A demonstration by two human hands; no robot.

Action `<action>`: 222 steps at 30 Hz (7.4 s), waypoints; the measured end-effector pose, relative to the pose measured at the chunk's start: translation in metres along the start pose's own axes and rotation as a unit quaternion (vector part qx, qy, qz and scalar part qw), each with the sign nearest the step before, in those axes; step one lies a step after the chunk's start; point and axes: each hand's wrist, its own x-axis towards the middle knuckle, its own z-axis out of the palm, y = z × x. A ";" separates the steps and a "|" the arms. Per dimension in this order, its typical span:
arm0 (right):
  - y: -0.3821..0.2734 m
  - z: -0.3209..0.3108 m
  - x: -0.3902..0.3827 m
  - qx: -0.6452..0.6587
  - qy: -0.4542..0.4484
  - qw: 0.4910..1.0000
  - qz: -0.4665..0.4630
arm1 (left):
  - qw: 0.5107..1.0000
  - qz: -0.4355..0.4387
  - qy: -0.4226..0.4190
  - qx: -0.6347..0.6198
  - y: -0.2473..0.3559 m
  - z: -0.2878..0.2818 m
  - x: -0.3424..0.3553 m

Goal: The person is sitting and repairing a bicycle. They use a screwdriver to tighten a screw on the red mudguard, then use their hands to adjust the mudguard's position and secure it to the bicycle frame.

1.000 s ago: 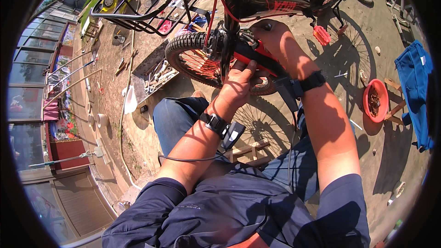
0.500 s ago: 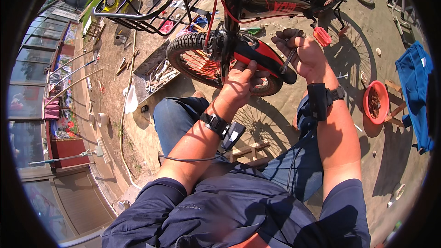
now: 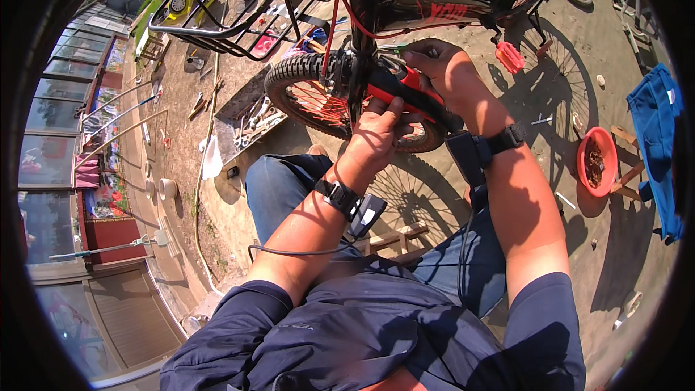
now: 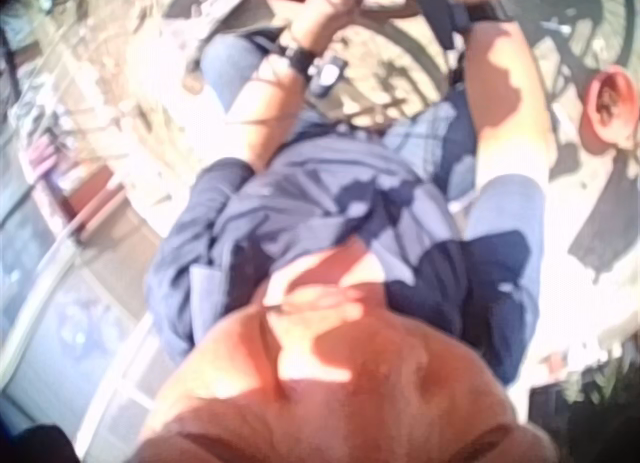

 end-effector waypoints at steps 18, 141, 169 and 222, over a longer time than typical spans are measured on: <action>0.006 0.029 0.019 -0.306 0.033 0.938 -0.161 | 1.000 0.002 0.026 0.003 -0.010 0.001 -0.002; 0.010 0.034 0.006 -0.415 0.046 0.881 -0.222 | 0.916 -0.058 0.009 0.396 0.053 -0.056 -0.067; 0.011 0.028 0.015 -0.426 0.012 0.875 -0.229 | 0.759 0.117 0.156 0.622 0.117 -0.129 -0.131; 0.009 0.030 0.011 -0.422 0.050 0.862 -0.276 | 0.615 0.164 0.149 0.757 0.110 -0.110 -0.130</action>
